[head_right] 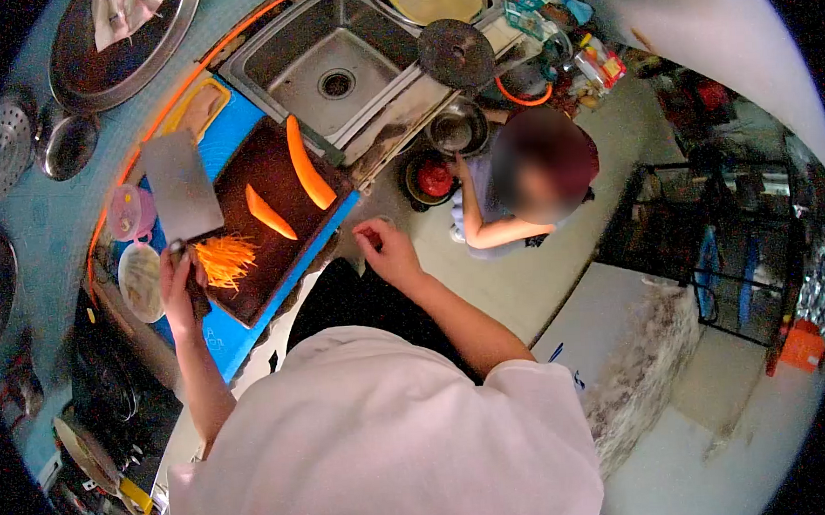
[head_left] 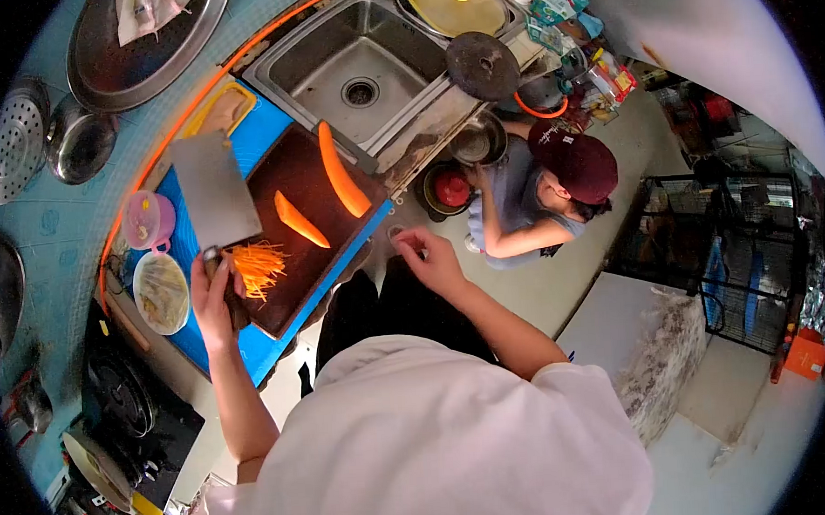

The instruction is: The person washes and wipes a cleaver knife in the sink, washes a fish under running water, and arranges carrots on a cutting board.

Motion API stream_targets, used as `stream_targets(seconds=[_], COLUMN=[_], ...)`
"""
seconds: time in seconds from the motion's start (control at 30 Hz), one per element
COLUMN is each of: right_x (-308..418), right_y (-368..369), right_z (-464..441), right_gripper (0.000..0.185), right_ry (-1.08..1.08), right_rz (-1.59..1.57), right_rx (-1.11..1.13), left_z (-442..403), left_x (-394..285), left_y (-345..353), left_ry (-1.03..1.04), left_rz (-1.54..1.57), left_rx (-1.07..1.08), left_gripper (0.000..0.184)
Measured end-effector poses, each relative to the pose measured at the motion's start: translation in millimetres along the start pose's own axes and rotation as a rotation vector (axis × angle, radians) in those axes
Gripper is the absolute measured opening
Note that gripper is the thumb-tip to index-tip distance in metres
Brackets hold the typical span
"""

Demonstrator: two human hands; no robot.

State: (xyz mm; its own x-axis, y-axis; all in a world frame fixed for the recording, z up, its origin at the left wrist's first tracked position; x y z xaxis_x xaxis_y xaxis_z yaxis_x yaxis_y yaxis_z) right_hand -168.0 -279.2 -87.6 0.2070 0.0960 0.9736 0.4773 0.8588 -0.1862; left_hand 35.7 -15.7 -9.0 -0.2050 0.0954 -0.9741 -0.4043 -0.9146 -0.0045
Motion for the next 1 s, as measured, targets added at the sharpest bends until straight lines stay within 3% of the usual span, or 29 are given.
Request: stream_targets(seconds=[0.07, 0.2, 0.3, 0.43, 0.47, 0.5, 0.57, 0.7, 0.73, 0.8, 1.0], right_x=[4, 6, 4, -39, -53, -52, -49, -32, -31, -32, -92], right_y=[-11, -82, -123, -145, -141, -136, -136, -162, -166, -166, -156], right_z=[-13, -77, -134, -215, -230, -245, -293, -425, -458, -512, -649], right_gripper=[0.015, 0.018, 0.021, 0.043, 0.053, 0.050, 0.052, 0.060, 0.063, 0.072, 0.061], right_ry=[-0.045, 0.027, -0.063, -0.222, -0.039, 0.053, 0.187, 0.122, 0.099, 0.083, 0.229], right_rz=[-0.081, -0.172, -0.317, -0.557, -0.716, -0.724, -0.579, -0.705, -0.766, -0.853, -0.533], right_rx=[-0.034, -0.064, -0.134, 0.053, 0.183, 0.205, 0.209, 0.129, 0.099, 0.051, 0.005], left_z=[-17, -75, -104, -155, -168, -182, -205, -244, -249, -260, -287], left_x=[-9, -24, -30, -5, 6, 21, 26, 49, 48, 55, 62], left_y=[13, 94, 152, 214, 226, 237, 262, 290, 295, 302, 319], left_ry=[0.024, -0.021, -0.187, -0.192, -0.266, -0.291, -0.388, -0.422, -0.440, -0.424, -0.427], left_rz=[-0.103, 0.033, 0.044, 0.093, 0.086, 0.103, 0.114, 0.088, 0.114, 0.140, 0.247], left_rx=[0.046, 0.181, 0.064, 0.098, 0.101, 0.070, -0.008, -0.033, -0.138, -0.087, -0.145], left_gripper=[0.027, 0.023, 0.024, 0.020, 0.016, 0.017, 0.020, 0.025, 0.025, 0.027, 0.027])
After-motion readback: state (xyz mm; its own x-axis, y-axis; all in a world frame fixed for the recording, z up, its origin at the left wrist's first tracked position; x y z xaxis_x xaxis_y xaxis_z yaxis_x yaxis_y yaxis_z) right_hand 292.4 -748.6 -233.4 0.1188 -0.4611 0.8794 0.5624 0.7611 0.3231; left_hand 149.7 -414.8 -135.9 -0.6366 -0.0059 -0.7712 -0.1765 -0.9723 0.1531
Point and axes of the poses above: each hand's wrist, its own z-axis away from the middle knuckle, its own y-axis out of the palm, x = y × z, the point moved 4 cm from there along -z, towards the middle knuckle, and after that the axes turned 13 degrees about -z, right-handed, at the moved point
